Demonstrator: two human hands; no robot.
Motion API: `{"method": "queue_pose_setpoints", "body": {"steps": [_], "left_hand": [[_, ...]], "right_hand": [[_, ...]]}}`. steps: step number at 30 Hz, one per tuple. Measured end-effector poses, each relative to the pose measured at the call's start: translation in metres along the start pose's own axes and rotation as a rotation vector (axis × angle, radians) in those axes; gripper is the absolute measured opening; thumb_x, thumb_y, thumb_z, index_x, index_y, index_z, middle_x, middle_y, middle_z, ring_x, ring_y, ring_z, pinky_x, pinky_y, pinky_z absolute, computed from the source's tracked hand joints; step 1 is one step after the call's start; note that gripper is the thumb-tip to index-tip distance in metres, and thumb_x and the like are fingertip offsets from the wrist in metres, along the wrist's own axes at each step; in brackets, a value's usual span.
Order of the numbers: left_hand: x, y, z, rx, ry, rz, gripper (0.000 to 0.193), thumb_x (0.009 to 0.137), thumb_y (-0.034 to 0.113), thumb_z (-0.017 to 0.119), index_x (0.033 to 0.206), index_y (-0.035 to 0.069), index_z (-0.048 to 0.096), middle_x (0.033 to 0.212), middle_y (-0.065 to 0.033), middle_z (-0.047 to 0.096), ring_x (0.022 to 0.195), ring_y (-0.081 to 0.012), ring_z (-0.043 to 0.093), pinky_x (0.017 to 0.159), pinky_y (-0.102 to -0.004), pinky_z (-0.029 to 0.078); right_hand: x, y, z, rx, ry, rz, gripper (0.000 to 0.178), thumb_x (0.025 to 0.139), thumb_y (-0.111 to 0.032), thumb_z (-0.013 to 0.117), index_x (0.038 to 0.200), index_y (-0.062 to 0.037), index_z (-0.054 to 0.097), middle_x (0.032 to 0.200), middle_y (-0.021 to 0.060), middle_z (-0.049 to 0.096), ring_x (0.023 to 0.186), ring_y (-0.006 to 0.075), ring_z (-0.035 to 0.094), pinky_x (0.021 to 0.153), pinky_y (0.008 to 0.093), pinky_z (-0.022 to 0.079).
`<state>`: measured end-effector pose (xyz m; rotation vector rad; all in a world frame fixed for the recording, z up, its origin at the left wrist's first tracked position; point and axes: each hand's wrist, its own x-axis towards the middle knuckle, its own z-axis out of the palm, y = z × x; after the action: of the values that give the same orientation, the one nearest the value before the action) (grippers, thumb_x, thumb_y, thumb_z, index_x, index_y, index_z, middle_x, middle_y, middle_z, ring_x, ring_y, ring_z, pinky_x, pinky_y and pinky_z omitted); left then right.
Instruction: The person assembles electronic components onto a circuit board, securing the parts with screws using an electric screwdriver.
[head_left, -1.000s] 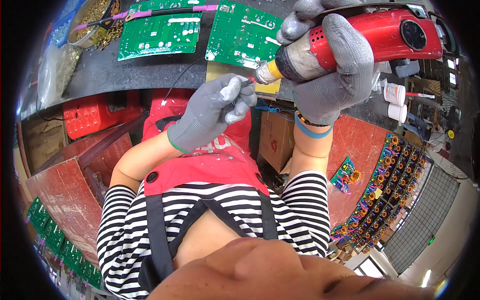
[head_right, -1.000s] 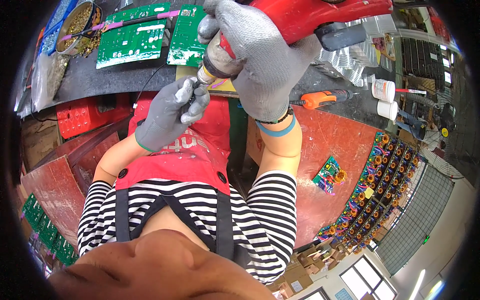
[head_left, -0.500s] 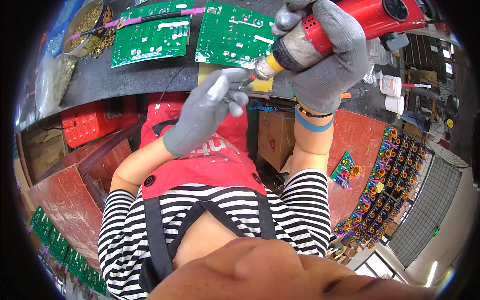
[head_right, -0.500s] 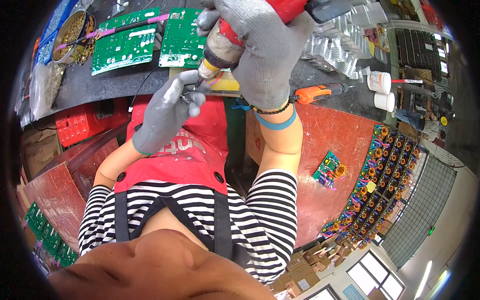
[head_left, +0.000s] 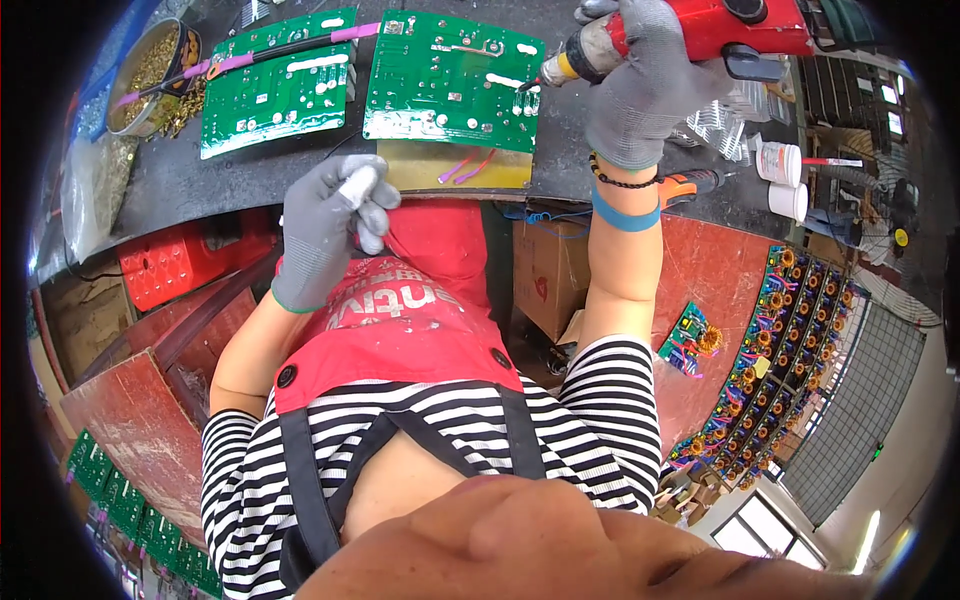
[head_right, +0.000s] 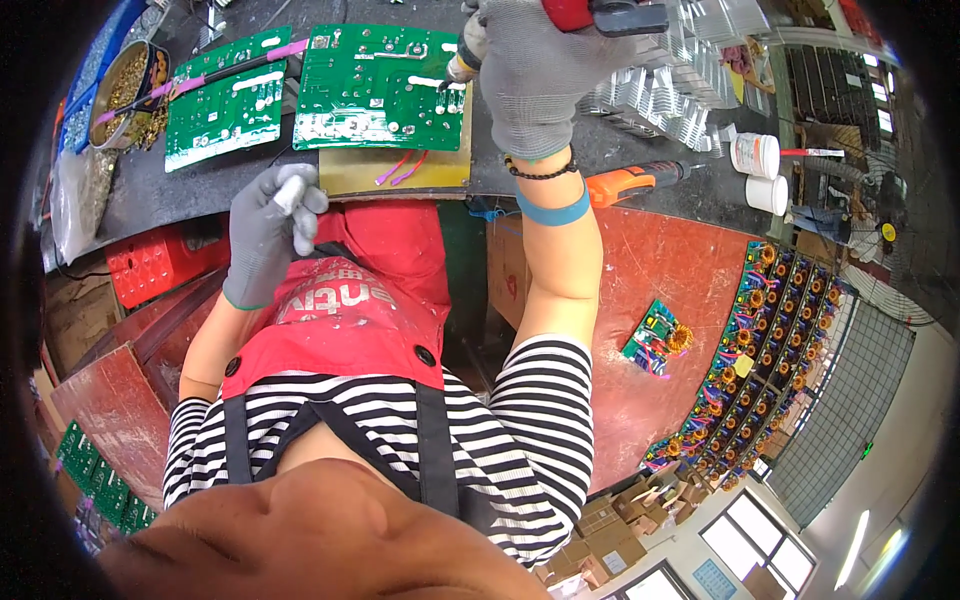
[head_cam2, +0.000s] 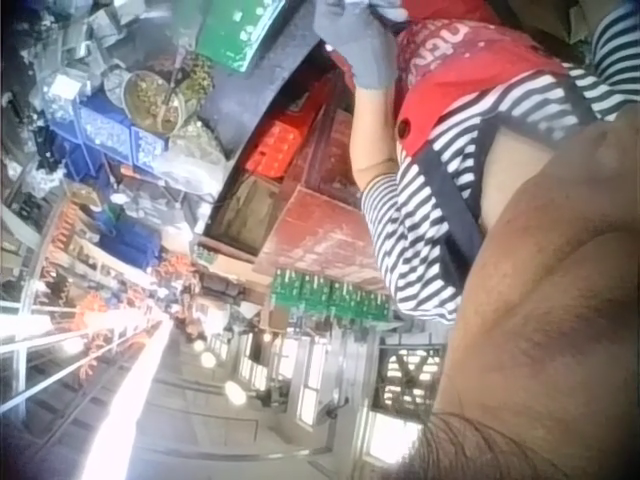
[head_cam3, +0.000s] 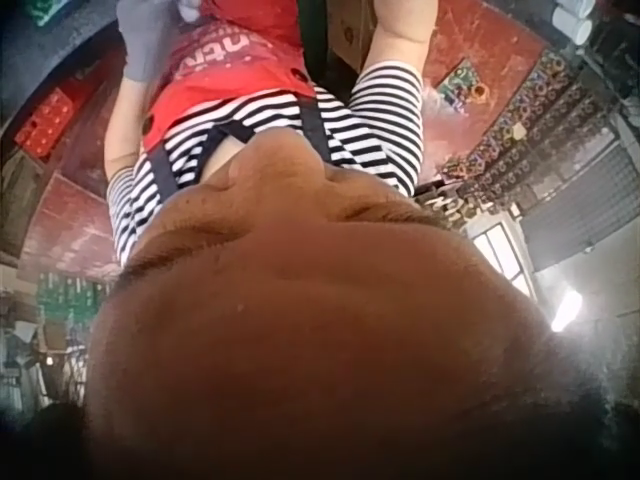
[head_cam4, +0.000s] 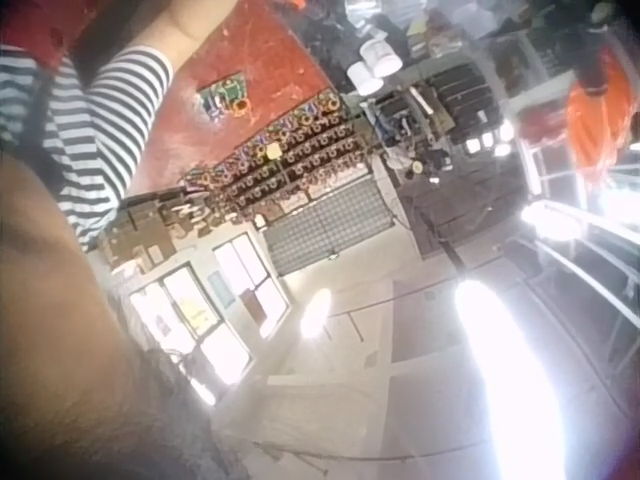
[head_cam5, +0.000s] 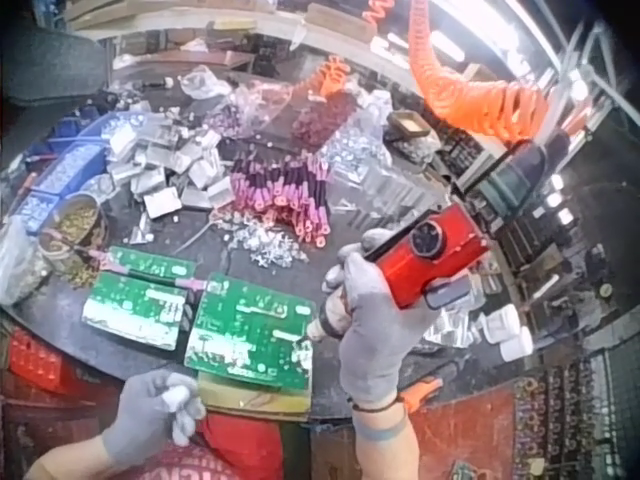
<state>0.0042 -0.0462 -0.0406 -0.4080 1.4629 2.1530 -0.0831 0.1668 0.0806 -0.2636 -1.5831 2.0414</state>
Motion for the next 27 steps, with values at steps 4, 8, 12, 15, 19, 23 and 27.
{"method": "queue_pose_setpoints", "body": {"steps": [4,8,12,15,19,23,27], "left_hand": [[0.012,-0.001,-0.003,0.023,0.052,0.108,0.022,0.095,0.013,0.057,0.106,-0.005,0.062,0.075,-0.0086,0.065,0.048,-0.0069,0.052,0.039,-0.0187,0.037],[0.018,0.001,0.006,0.024,0.125,0.161,0.022,0.096,0.013,0.058,0.107,-0.006,0.062,0.077,-0.0086,0.065,0.049,-0.0058,0.05,0.041,-0.018,0.037],[0.017,0.007,0.015,0.0,0.135,0.188,0.023,0.096,0.014,0.059,0.108,-0.006,0.062,0.08,-0.0099,0.066,0.052,-0.006,0.052,0.043,-0.0177,0.038],[0.017,0.005,0.012,-0.021,0.101,0.198,0.024,0.096,0.014,0.059,0.11,-0.005,0.061,0.081,-0.0102,0.067,0.054,-0.0063,0.054,0.044,-0.0175,0.039],[0.02,0.005,0.008,0.022,0.078,0.207,0.023,0.096,0.013,0.059,0.11,-0.005,0.06,0.083,-0.0108,0.067,0.055,-0.0063,0.054,0.045,-0.0173,0.04],[0.022,0.004,0.007,0.006,0.073,0.208,0.022,0.096,0.013,0.059,0.11,-0.005,0.059,0.083,-0.0116,0.067,0.055,-0.0067,0.055,0.044,-0.0173,0.041],[0.017,0.004,0.008,-0.066,0.14,0.212,0.022,0.095,0.014,0.06,0.108,-0.004,0.059,0.082,-0.0124,0.067,0.054,-0.0073,0.055,0.043,-0.0173,0.041]], "right_hand": [[0.002,0.007,0.0,0.014,0.017,0.008,0.02,0.086,-0.001,0.06,0.104,-0.003,0.052,0.071,0.0086,0.057,0.042,0.0084,0.044,0.036,0.0213,0.032],[0.003,0.01,-0.005,0.014,-0.019,0.061,0.022,0.086,-0.001,0.06,0.106,-0.0026,0.052,0.072,0.0094,0.058,0.045,0.0087,0.046,0.037,0.0211,0.033],[0.001,0.019,-0.012,0.025,-0.084,0.019,0.024,0.086,0.0,0.059,0.109,-0.0022,0.052,0.076,0.0106,0.059,0.046,0.0091,0.048,0.038,0.0213,0.035],[0.0,0.018,-0.012,0.048,-0.095,0.054,0.024,0.086,0.0,0.059,0.109,-0.0021,0.052,0.078,0.011,0.059,0.047,0.0096,0.049,0.038,0.0213,0.035],[0.0,0.023,-0.013,0.08,-0.067,0.07,0.024,0.086,-0.001,0.059,0.109,-0.0024,0.052,0.077,0.011,0.059,0.047,0.0102,0.049,0.038,0.0216,0.035],[0.001,0.025,-0.015,0.075,-0.102,0.055,0.023,0.086,0.0,0.059,0.108,-0.0031,0.052,0.078,0.0107,0.059,0.049,0.0111,0.051,0.038,0.0223,0.037],[-0.004,0.019,-0.011,0.09,-0.083,0.073,0.022,0.087,-0.001,0.058,0.108,-0.0037,0.052,0.08,0.0102,0.06,0.053,0.0123,0.054,0.039,0.0219,0.038]]}}
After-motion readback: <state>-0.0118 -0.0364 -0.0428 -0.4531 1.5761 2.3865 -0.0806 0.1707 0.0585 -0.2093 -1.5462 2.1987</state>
